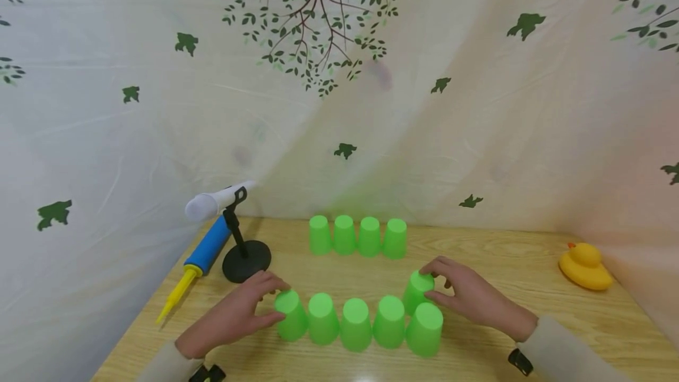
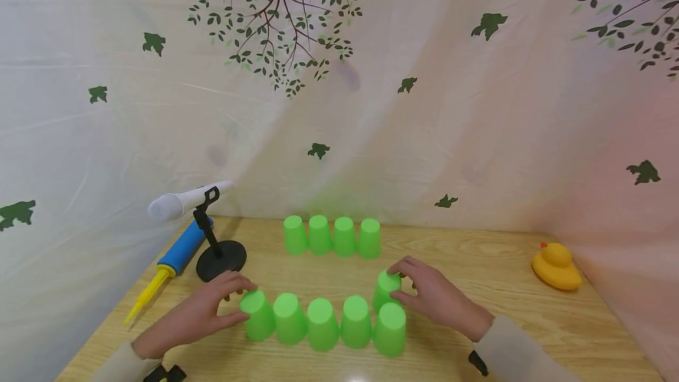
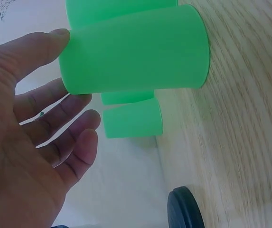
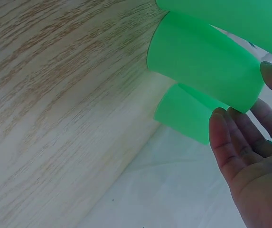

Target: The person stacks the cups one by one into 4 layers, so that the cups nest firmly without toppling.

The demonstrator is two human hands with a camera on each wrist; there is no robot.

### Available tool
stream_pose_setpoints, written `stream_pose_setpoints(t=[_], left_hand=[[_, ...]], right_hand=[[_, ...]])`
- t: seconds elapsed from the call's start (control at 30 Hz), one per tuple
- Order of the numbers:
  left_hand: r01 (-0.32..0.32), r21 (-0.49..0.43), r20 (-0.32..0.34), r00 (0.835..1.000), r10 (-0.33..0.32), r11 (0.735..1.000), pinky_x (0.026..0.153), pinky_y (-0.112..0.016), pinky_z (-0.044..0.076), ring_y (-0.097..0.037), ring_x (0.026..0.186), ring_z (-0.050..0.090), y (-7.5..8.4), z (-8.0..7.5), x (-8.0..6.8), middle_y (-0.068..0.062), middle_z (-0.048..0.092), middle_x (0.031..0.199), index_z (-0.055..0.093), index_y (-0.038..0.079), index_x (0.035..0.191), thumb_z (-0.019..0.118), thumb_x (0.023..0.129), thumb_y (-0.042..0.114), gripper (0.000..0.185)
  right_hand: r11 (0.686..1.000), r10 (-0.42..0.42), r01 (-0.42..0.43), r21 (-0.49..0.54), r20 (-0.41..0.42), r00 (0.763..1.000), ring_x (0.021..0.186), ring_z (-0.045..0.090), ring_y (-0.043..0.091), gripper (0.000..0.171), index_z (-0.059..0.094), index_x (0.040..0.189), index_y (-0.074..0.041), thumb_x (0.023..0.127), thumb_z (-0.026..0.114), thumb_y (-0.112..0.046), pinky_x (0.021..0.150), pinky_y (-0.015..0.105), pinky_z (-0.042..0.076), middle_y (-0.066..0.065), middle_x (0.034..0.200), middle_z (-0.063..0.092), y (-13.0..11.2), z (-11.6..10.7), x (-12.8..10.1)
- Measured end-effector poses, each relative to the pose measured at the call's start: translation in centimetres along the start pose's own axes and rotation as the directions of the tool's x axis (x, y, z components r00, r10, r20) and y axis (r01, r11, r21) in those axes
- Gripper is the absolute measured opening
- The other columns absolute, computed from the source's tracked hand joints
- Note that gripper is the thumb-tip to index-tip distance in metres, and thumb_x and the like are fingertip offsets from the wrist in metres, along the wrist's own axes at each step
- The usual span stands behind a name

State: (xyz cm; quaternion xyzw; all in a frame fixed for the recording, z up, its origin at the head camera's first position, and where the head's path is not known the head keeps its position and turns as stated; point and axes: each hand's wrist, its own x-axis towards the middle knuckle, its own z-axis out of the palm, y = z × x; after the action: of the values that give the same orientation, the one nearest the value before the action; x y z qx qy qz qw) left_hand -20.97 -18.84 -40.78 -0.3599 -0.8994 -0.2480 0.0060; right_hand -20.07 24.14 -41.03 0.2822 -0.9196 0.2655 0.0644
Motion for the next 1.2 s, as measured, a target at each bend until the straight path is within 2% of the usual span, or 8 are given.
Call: stream_pose_setpoints(t=[0.2, 0.47, 0.7, 0.93, 1.2], left_hand=[[-0.012, -0.013, -0.013, 1.0, 0.012, 1.0, 0.072, -0.028, 0.044, -0.003, 0.086, 0.043, 0.0, 0.1, 0.0, 0.014, 0.045, 0.103, 0.052, 0.025, 0.109, 0.063, 0.076, 0.036, 0.037], [-0.084, -0.029, -0.093, 0.992, 0.081, 0.996, 0.069, -0.026, 0.043, -0.008, 0.084, 0.045, -0.2, -0.3, 0.5, 0.012, 0.046, 0.101, 0.053, 0.022, 0.106, 0.063, 0.077, 0.034, 0.033], [-0.121, 0.002, -0.165, 0.979, 0.12, 0.993, 0.063, -0.022, 0.043, -0.005, 0.082, 0.043, -0.3, -1.0, 1.3, 0.011, 0.047, 0.101, 0.053, 0.02, 0.106, 0.064, 0.077, 0.033, 0.034], [-0.11, 0.026, -0.205, 0.972, 0.113, 0.994, 0.064, -0.022, 0.042, -0.005, 0.084, 0.044, -0.2, -1.6, 3.0, 0.011, 0.047, 0.101, 0.053, 0.02, 0.107, 0.062, 0.078, 0.035, 0.034], [-0.104, 0.064, -0.248, 0.962, 0.116, 0.993, 0.067, -0.025, 0.042, -0.01, 0.087, 0.047, -0.2, -2.0, 6.4, 0.009, 0.047, 0.103, 0.052, 0.019, 0.11, 0.059, 0.079, 0.038, 0.037]], right_hand=[[1.0, 0.01, -0.01, 0.007, -0.004, 1.0, 0.083, 0.049, 0.006, 0.031, 0.053, 0.105, -0.021, 0.077, 0.064, -0.03, 0.064, 0.025, 0.046, -0.014, 0.098, 0.049, 0.1, 0.2, -0.1], [1.0, -0.001, 0.001, 0.002, -0.021, 1.0, 0.084, 0.049, 0.004, 0.03, 0.053, 0.105, -0.022, 0.078, 0.062, -0.032, 0.064, 0.024, 0.046, -0.015, 0.098, 0.049, 0.1, 0.2, -0.1], [0.998, -0.055, 0.055, -0.005, -0.07, 0.996, 0.083, 0.05, 0.004, 0.03, 0.053, 0.104, -0.02, 0.078, 0.063, -0.03, 0.062, 0.023, 0.045, -0.013, 0.098, 0.05, -0.1, -0.4, 0.2], [0.997, -0.073, 0.072, -0.015, -0.127, 0.989, 0.083, 0.05, 0.004, 0.027, 0.053, 0.103, -0.02, 0.079, 0.062, -0.029, 0.061, 0.024, 0.045, -0.013, 0.096, 0.051, -0.5, -1.4, 1.1], [0.996, -0.089, 0.085, -0.032, -0.172, 0.981, 0.083, 0.049, 0.005, 0.029, 0.054, 0.105, -0.018, 0.08, 0.061, -0.03, 0.061, 0.023, 0.044, -0.011, 0.099, 0.052, -1.0, -2.2, 2.8]])
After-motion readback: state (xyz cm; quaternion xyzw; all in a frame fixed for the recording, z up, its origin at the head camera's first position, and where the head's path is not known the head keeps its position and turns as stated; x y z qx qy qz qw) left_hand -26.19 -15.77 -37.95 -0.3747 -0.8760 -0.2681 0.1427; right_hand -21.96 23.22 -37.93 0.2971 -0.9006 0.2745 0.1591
